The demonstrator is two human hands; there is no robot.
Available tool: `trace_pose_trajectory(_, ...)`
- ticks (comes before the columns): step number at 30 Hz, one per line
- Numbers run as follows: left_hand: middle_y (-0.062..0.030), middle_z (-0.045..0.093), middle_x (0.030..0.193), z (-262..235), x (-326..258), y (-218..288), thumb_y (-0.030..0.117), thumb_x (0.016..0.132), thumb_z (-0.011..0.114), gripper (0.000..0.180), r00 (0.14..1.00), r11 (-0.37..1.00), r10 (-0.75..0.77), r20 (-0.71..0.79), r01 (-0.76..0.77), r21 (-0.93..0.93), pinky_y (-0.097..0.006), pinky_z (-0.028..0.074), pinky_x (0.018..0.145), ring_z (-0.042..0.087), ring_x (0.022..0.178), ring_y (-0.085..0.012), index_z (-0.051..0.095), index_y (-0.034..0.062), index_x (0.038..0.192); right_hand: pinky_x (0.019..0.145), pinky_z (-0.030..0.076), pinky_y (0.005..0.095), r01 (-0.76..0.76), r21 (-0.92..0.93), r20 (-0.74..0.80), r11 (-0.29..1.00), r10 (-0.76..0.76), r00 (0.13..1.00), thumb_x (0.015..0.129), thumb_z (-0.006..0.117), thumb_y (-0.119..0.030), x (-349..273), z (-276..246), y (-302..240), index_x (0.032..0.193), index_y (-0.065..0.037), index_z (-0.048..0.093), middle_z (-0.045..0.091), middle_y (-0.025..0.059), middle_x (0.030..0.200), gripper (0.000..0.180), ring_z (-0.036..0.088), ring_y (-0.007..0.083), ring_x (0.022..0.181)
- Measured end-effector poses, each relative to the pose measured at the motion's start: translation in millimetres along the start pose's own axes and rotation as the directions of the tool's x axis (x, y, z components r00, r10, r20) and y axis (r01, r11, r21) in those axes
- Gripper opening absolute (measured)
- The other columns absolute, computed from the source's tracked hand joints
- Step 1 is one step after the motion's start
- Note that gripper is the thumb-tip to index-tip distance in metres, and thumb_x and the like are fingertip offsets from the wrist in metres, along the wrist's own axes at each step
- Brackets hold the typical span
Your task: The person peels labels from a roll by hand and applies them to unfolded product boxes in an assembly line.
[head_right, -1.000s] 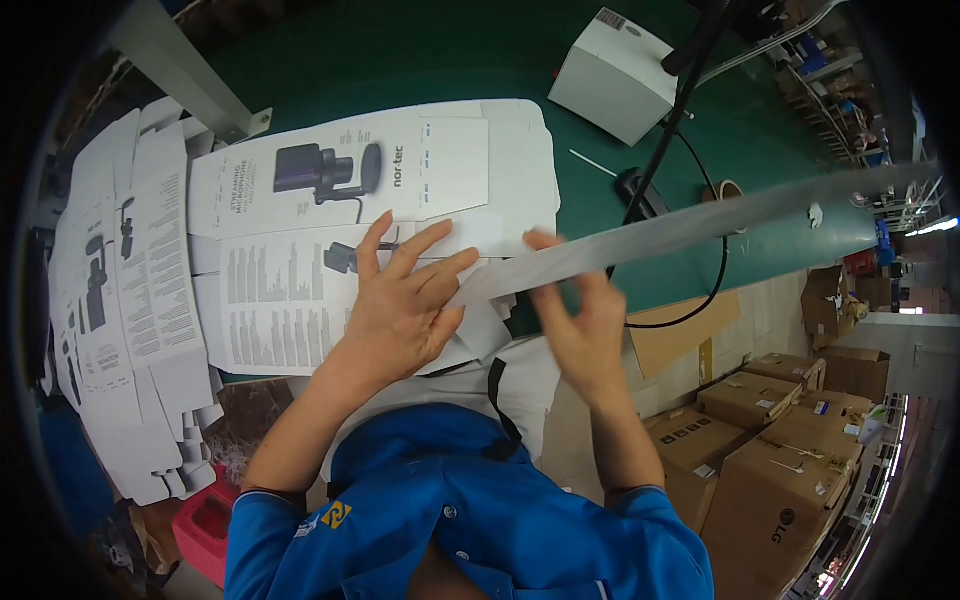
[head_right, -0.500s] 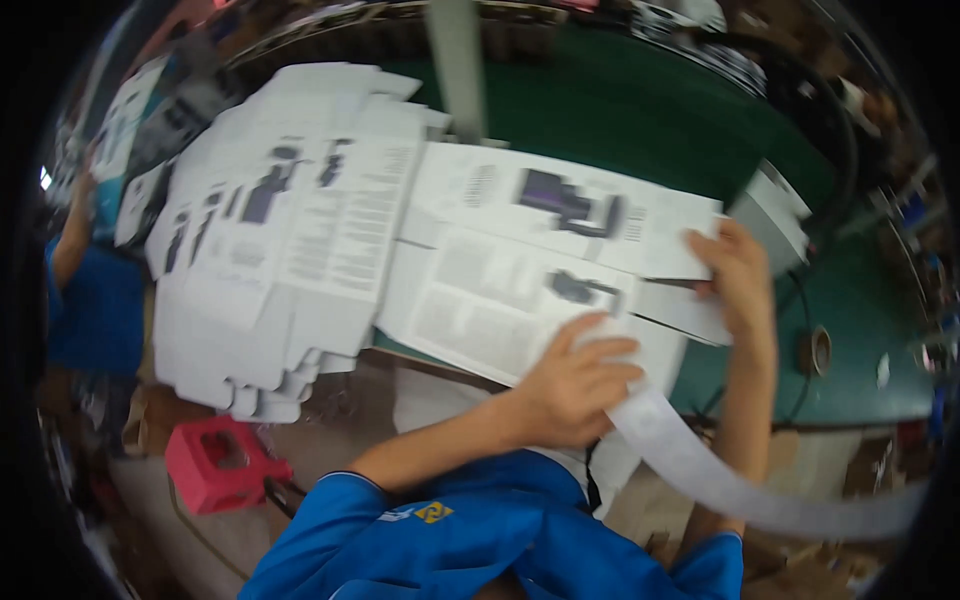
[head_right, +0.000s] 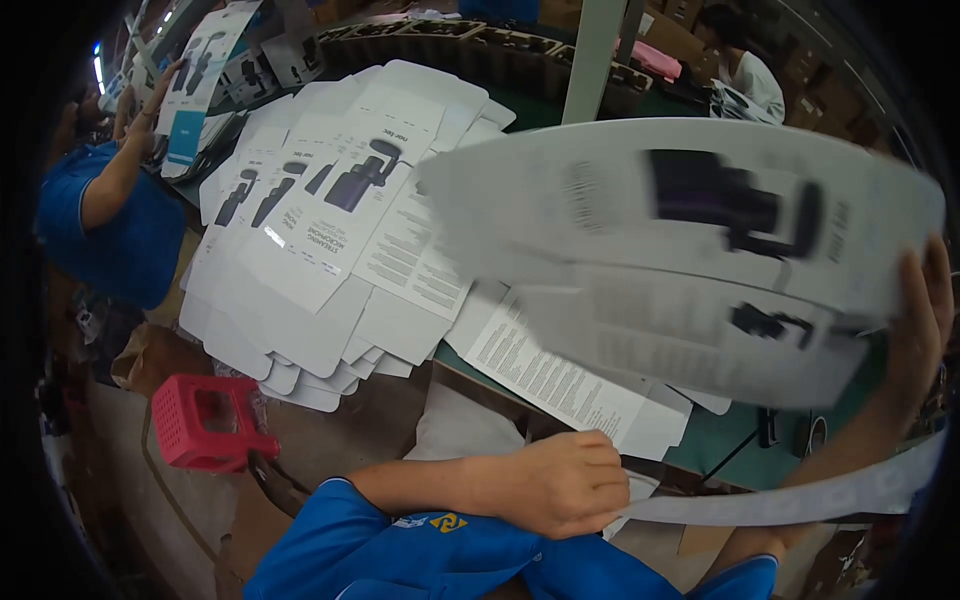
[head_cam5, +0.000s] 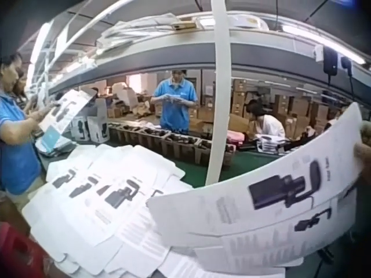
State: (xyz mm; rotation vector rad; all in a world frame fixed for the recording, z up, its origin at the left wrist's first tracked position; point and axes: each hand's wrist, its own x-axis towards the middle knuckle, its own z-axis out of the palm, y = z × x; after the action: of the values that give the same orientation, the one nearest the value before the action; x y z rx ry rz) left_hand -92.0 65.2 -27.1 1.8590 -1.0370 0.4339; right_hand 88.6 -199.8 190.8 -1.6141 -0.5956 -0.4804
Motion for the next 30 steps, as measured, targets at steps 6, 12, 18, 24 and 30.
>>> trace_pose_trajectory(6, -0.0104, 0.06, 0.077, -8, -5, 5, 0.014, 0.085, 0.065, 0.013, 0.994, 1.0, -0.031, 0.107, 0.031, -0.002, -0.035, 0.044, 0.078, 0.058, 0.078, -0.0258, 0.063, 0.0017, 0.084, 0.091, 0.05, 0.0285, 0.276, 0.03, 0.419, 0.961, -0.263, 0.869, 0.094, 0.069, -0.021, 48, 158, 27, 0.13, -0.004, 0.06, 0.067, 0.0057, 0.116, 0.041, 0.063, 0.0127, 0.104)
trace_pose_trajectory(12, -0.0107, 0.057, 0.075, -33, -18, 8, 0.015, 0.082, 0.066, 0.016, 0.994, 0.988, -0.11, 0.001, 0.109, 0.109, -0.036, 0.043, 0.076, 0.056, 0.076, -0.027, 0.056, 0.005, 0.078, 0.08, 0.052, 0.0278, 0.481, 0.161, 0.506, 0.862, -0.49, 0.709, 0.091, 0.069, -0.015, 89, 330, 13, 0.116, 0.005, 0.06, 0.069, 0.0079, 0.103, 0.033, 0.064, 0.0138, 0.088)
trace_pose_trajectory(18, -0.0125, 0.064, 0.089, -49, -23, 0, 0.01, 0.078, 0.068, 0.014, 0.976, 0.968, -0.218, 0.005, 0.215, 0.132, -0.04, 0.047, 0.082, 0.061, 0.085, -0.0303, 0.062, 0.0015, 0.089, 0.114, 0.035, 0.0397, 0.748, -0.186, 0.523, 0.637, -0.58, 0.624, 0.093, 0.065, -0.021, 80, 387, 115, 0.143, -0.005, 0.046, 0.046, 0.0172, 0.149, 0.056, 0.044, 0.0342, 0.137)
trace_pose_trajectory(24, -0.0166, 0.065, 0.082, -34, -16, -33, 0.012, 0.085, 0.065, 0.011, 0.903, 0.901, -0.376, -0.206, 0.408, 0.146, -0.045, 0.046, 0.074, 0.061, 0.08, -0.0363, 0.066, 0.0025, 0.089, 0.089, 0.051, 0.0306, -0.079, 0.035, 0.586, 0.996, 0.044, 0.809, 0.095, 0.065, -0.02, -58, 237, 130, 0.116, -0.001, 0.069, 0.068, 0.0108, 0.119, 0.029, 0.065, 0.0188, 0.104)
trace_pose_trajectory(30, -0.0197, 0.057, 0.068, 4, 13, -64, 0.026, 0.098, 0.054, 0.032, 0.728, 0.721, -0.674, -0.125, 0.611, -0.327, -0.045, 0.042, 0.06, 0.057, 0.065, -0.037, 0.061, -0.0005, 0.082, 0.078, 0.05, 0.0247, -0.6, 0.333, 0.363, 0.727, 0.488, 0.794, 0.1, 0.057, -0.019, -188, 110, 139, 0.121, 0.002, 0.066, 0.07, 0.009, 0.104, 0.03, 0.062, 0.0111, 0.086)
